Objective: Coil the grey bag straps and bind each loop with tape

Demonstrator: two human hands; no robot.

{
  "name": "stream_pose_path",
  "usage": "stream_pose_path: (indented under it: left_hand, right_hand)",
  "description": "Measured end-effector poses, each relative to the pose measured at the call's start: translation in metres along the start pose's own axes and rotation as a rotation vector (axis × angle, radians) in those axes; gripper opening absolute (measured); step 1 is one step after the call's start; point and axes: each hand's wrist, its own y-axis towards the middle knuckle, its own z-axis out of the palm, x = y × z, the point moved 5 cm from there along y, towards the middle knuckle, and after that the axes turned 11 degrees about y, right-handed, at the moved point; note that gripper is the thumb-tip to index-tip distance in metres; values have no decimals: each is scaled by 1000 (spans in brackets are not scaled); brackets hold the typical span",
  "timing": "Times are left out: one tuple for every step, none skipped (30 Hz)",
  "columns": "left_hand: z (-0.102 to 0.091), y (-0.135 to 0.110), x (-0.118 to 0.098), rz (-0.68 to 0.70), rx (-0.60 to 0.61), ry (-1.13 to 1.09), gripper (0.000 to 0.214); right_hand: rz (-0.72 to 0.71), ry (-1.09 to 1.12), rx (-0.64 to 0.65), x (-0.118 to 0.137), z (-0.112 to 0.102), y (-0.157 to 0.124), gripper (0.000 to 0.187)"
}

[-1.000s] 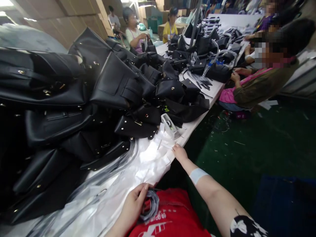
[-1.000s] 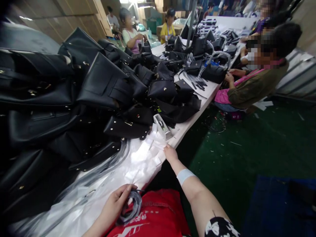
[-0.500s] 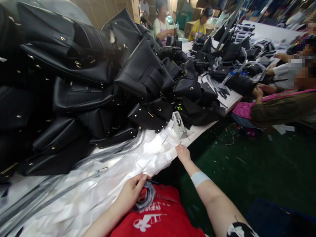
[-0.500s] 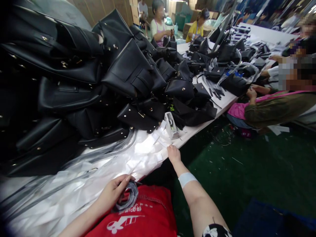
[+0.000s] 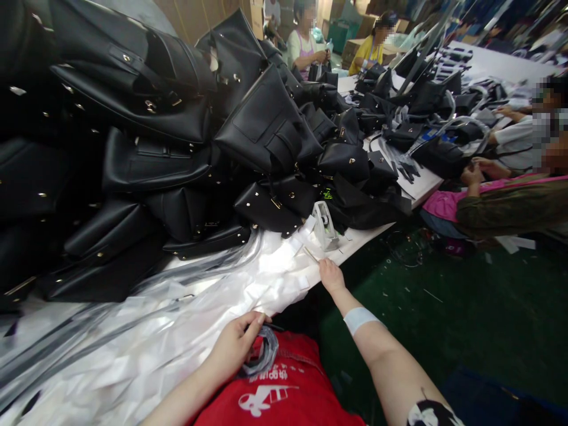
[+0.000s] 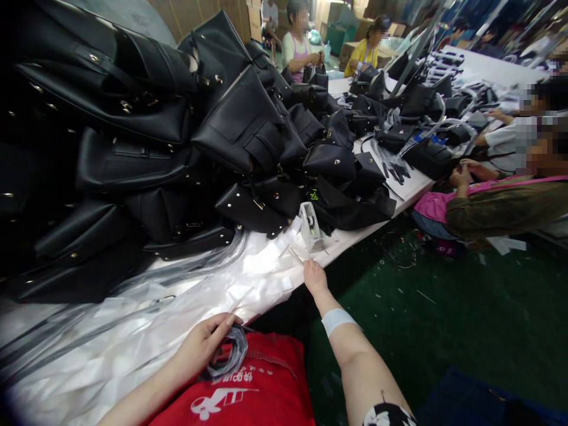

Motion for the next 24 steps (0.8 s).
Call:
stream_pose_path:
  left_hand:
    - [0, 0, 1, 0, -2, -2, 56]
    - [0, 0, 2, 0, -1, -3, 56]
    - [-1, 0, 3, 0, 0, -3, 55]
    - [-1, 0, 5, -1, 1, -3, 54]
    - [-1, 0, 6, 1, -1, -1, 54]
    - [-1, 0, 7, 4, -4, 2, 54]
    - [-1, 0, 8, 8, -8, 6, 55]
    - [-1, 0, 8, 13, -12, 7, 55]
    - [-1, 1, 8, 19, -17, 7, 55]
    - [-1, 1, 8, 25, -20, 4, 55]
    - [-1, 1, 8, 28, -21, -1, 56]
    - [-1, 1, 8, 29, -22, -7, 56]
    - [-2, 1, 8, 28, -23, -11, 56]
    - [-2, 0, 8, 24, -24, -14, 56]
    - [-2, 0, 8, 17, -25, -18, 56]
    - [-2, 0, 8, 9, -25, -22, 57]
    - [-2, -1, 8, 1, -23, -27, 57]
    - [-2, -1, 8, -4, -21, -32, 57]
    - [-3, -1, 8, -8, -21, -37, 56]
    - [-3, -2, 8, -11, -21, -40, 56]
    - [-3, -2, 8, -13, -22, -42, 55]
    - [-3, -2, 8, -13, -24, -42, 54]
    - [-4, -3, 8, -9, -25, -41, 54]
    - [-5, -3, 7, -2, -27, -40, 54]
  right_hand:
    - [12, 3, -2, 0, 0, 2, 22]
    - [23, 8, -3, 0, -1, 4, 20]
    - [33, 15, -3, 0, -1, 6, 18]
    - [42, 23, -3, 1, -2, 8, 16]
    - [52, 31, -2, 1, -2, 10, 16]
    - [61, 40, -2, 1, -2, 12, 16]
    - [73, 49, -1, 1, -3, 14, 17]
    - [88, 58, -1, 0, -3, 15, 18]
    - [105, 67, -1, -2, -4, 18, 18]
    - [122, 77, 0, -5, -5, 20, 19]
    - [139, 88, 0, -7, -7, 22, 18]
    - [153, 97, -1, -10, -9, 24, 18]
    - [165, 104, -5, -12, -11, 26, 19]
    - [172, 106, -16, -14, -15, 27, 20]
    - [173, 105, -31, -14, -18, 27, 23]
    - [166, 100, -48, -12, -21, 27, 26]
    - [148, 96, -61, -10, -24, 27, 26]
    - [126, 92, -68, -6, -25, 26, 24]
    - [101, 91, -68, -1, -25, 25, 22]
    - [82, 92, -63, 4, -23, 24, 20]
    - [74, 92, -57, 7, -21, 23, 19]
    - [77, 92, -54, 10, -19, 23, 19]
    - [89, 92, -54, 12, -16, 24, 20]
    - [104, 92, -56, 13, -14, 25, 21]
